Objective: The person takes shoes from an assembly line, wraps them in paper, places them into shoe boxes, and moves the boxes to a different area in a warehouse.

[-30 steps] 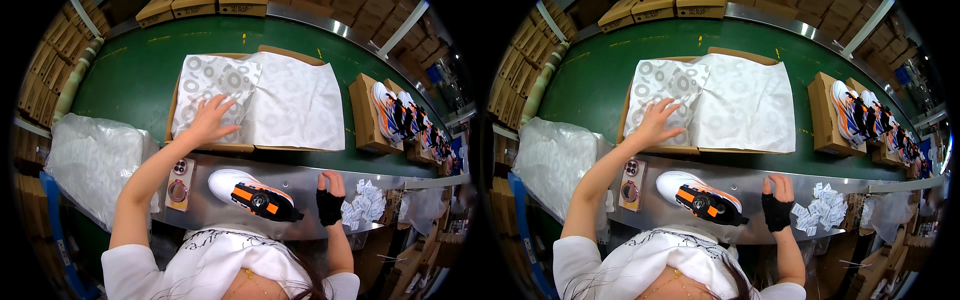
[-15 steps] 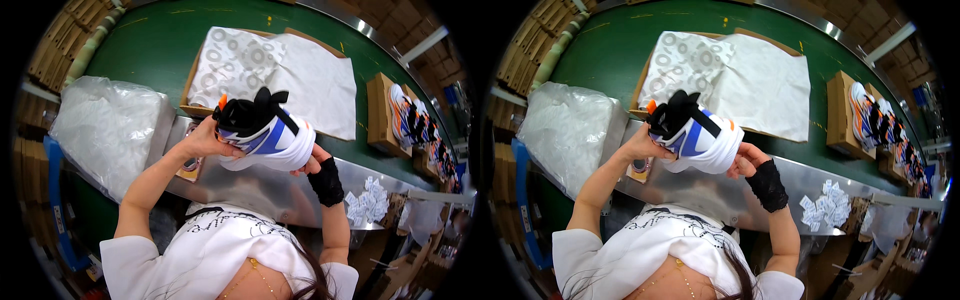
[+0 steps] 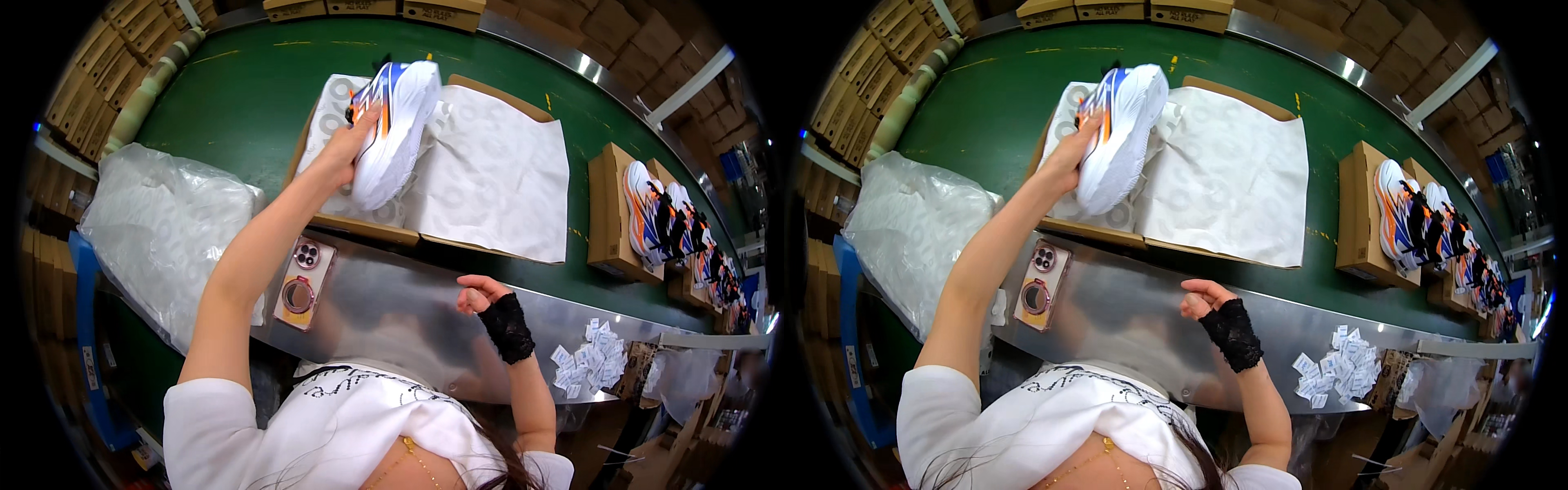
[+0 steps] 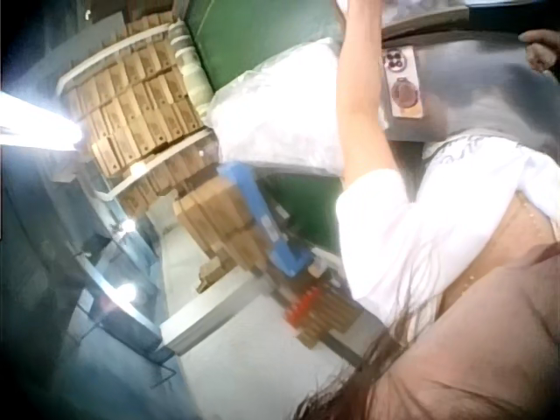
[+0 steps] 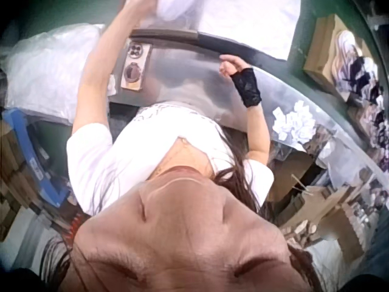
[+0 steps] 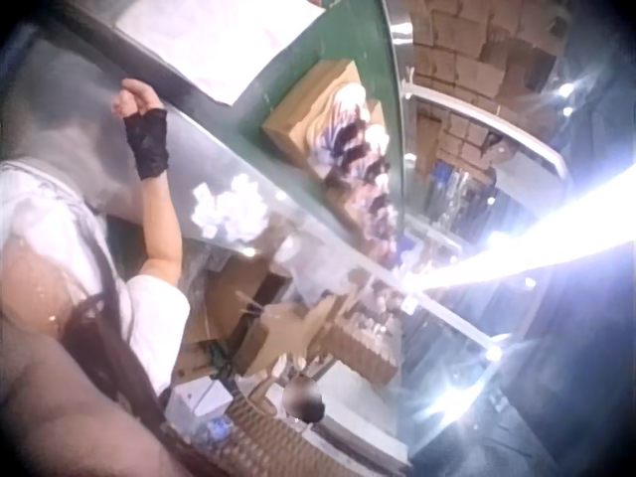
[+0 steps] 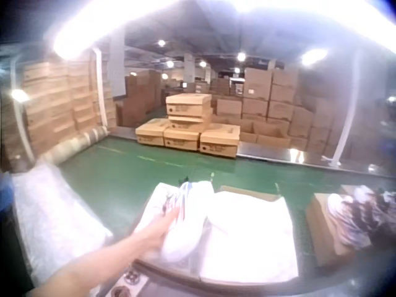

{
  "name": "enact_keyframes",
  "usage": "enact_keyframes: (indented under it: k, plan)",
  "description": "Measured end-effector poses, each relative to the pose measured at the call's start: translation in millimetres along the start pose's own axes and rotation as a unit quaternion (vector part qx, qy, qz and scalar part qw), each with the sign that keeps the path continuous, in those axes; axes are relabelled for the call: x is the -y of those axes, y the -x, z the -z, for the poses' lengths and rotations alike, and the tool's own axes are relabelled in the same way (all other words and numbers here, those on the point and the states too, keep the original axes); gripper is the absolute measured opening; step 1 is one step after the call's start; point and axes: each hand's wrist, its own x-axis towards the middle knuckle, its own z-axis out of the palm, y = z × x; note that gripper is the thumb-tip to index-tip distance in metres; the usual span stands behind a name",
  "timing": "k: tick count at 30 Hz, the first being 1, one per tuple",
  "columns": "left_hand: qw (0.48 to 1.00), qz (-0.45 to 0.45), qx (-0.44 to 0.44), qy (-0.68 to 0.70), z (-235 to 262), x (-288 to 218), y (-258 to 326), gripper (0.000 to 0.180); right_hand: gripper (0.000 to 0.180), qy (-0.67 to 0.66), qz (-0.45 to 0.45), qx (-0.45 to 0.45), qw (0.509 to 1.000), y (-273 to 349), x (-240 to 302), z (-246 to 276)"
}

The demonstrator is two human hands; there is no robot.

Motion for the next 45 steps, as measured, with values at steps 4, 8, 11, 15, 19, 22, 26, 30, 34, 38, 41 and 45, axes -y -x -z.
enact_keyframes:
  k: [4,8,11,15,19,22,26,30,34,38,41,45]
  plan:
    - [0.992,0.112,-0.006,-0.057,-23.3,60.7,-28.6,0.053,0.038,-0.038,-0.002,-0.035,0.999,-12.7,-10.2,4.0]
    - [0.961,0.24,0.119,-0.061,-41.5,53.9,-7.6,0.061,0.045,-0.27,-0.009,-0.139,0.953,-45.7,-8.7,9.7]
    - [0.969,0.2,0.148,0.013,-36.7,39.0,17.4,0.056,0.043,-0.258,0.066,-0.278,0.923,-66.8,4.5,19.3]
    - [0.994,-0.099,-0.024,-0.028,11.4,10.2,36.1,0.034,0.053,0.238,0.322,-0.327,0.856,-75.9,30.8,7.9]
    - [0.978,-0.089,-0.157,-0.101,44.0,8.9,42.6,0.053,0.062,0.602,0.302,-0.287,0.682,-107.7,14.1,-7.0]
    - [0.979,-0.053,-0.116,-0.157,27.2,26.6,45.9,0.065,0.054,0.681,0.318,-0.298,0.589,-120.6,-6.1,-6.0]
    - [0.983,-0.025,-0.077,-0.165,46.5,51.5,29.1,0.054,0.05,0.696,0.312,-0.286,0.58,-115.4,-3.0,-13.0]
    - [0.991,0.044,-0.078,-0.099,55.4,45.7,13.9,0.057,0.048,0.711,0.304,-0.26,0.578,-110.1,10.4,-9.0]
    - [0.997,0.052,0.03,0.058,44.6,40.2,2.6,0.065,0.045,0.693,0.335,-0.232,0.594,-100.2,50.7,-4.1]
    - [0.992,0.099,0.075,0.018,37.1,8.6,9.4,0.067,0.044,0.694,0.378,-0.255,0.558,-85.8,91.9,-9.8]
    - [0.986,0.12,0.118,-0.001,40.8,8.4,25.0,0.07,0.046,0.712,0.369,-0.262,0.538,-65.0,89.3,-23.6]
    - [0.983,0.099,0.114,-0.101,38.8,48.4,65.0,0.076,0.064,0.707,0.315,-0.172,0.609,-23.7,51.4,-30.7]
